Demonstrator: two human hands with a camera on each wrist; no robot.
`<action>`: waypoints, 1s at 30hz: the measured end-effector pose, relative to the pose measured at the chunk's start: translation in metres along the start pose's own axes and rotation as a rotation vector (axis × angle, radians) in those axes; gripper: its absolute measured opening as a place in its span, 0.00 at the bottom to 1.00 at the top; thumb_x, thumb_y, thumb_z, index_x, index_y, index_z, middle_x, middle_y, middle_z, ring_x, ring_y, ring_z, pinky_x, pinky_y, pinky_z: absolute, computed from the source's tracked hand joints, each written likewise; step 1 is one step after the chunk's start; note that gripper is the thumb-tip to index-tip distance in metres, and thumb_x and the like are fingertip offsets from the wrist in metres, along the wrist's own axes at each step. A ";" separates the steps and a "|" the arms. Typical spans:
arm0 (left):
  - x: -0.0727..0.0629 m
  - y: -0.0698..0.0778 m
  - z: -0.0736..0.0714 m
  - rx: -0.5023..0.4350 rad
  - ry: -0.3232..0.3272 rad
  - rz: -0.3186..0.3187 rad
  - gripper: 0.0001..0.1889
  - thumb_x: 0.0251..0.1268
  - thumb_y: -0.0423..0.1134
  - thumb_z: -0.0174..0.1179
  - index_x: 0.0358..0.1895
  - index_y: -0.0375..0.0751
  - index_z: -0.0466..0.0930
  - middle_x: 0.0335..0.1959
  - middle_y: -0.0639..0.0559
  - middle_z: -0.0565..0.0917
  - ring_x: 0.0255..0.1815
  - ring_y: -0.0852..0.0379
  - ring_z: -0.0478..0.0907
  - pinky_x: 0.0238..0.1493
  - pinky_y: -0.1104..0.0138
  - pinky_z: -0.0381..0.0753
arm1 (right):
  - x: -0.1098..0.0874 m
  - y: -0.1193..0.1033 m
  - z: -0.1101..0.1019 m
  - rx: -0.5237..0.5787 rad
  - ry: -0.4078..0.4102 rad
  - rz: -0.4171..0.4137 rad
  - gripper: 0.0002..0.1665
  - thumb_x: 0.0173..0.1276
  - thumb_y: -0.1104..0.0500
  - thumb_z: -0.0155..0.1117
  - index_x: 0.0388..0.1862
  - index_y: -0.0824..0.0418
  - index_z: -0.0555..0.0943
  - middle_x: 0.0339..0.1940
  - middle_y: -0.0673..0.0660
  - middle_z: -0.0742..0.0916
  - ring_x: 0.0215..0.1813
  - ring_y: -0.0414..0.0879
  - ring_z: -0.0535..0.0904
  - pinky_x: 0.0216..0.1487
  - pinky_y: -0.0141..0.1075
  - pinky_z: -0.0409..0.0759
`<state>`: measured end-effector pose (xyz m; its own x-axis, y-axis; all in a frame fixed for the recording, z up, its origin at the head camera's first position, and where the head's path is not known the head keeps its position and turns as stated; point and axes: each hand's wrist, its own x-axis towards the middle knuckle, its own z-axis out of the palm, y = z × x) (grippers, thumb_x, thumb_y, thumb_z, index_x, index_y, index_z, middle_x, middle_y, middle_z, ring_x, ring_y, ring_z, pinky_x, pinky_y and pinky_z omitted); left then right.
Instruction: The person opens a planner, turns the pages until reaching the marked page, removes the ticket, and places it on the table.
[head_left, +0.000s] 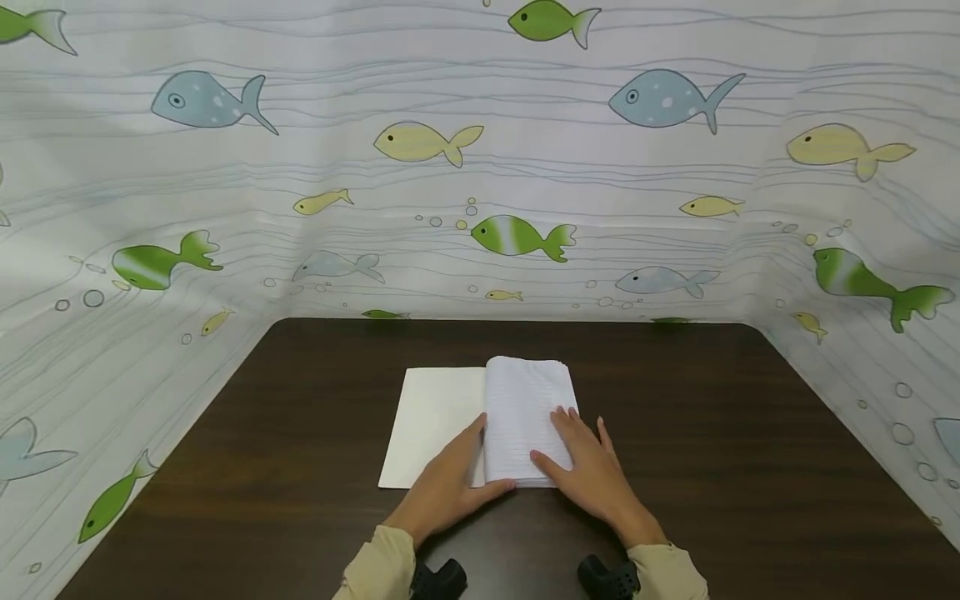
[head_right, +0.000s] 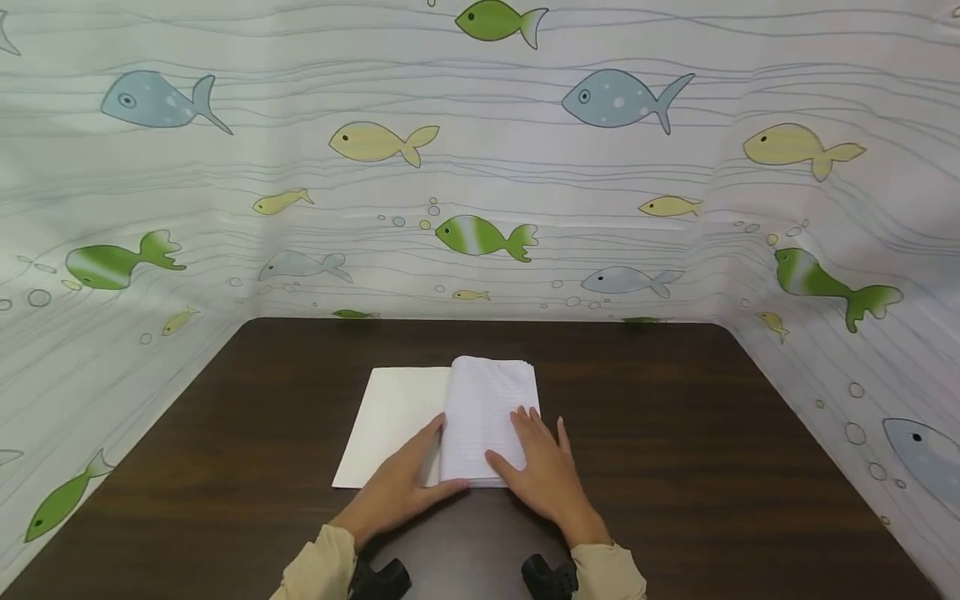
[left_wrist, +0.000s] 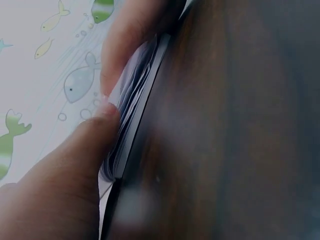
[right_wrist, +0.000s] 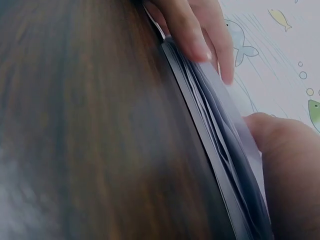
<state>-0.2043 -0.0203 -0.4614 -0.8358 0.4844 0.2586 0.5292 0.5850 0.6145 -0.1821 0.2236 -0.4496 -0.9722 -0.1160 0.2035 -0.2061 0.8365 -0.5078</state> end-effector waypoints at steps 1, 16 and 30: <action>-0.001 0.001 0.000 -0.011 -0.002 -0.007 0.54 0.63 0.68 0.66 0.82 0.37 0.55 0.79 0.45 0.66 0.79 0.50 0.64 0.75 0.51 0.68 | -0.001 0.002 -0.001 -0.001 -0.001 0.001 0.49 0.72 0.35 0.63 0.79 0.67 0.67 0.79 0.63 0.70 0.83 0.59 0.58 0.80 0.65 0.37; -0.010 -0.004 -0.006 -0.105 0.075 0.059 0.41 0.65 0.40 0.69 0.79 0.38 0.61 0.75 0.45 0.70 0.75 0.52 0.69 0.72 0.51 0.71 | -0.004 -0.002 0.004 0.216 0.156 0.017 0.28 0.83 0.49 0.54 0.72 0.63 0.76 0.72 0.64 0.78 0.77 0.62 0.68 0.81 0.61 0.49; -0.005 -0.001 -0.002 -0.204 0.315 0.029 0.38 0.73 0.33 0.60 0.80 0.31 0.51 0.75 0.36 0.66 0.72 0.42 0.72 0.70 0.47 0.73 | -0.001 0.003 0.003 0.173 0.201 -0.059 0.24 0.78 0.59 0.59 0.68 0.68 0.79 0.68 0.64 0.82 0.73 0.62 0.73 0.78 0.63 0.57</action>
<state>-0.2007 -0.0248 -0.4623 -0.8417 0.2569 0.4750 0.5399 0.4169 0.7312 -0.1819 0.2243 -0.4541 -0.9198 -0.0387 0.3904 -0.2944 0.7257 -0.6218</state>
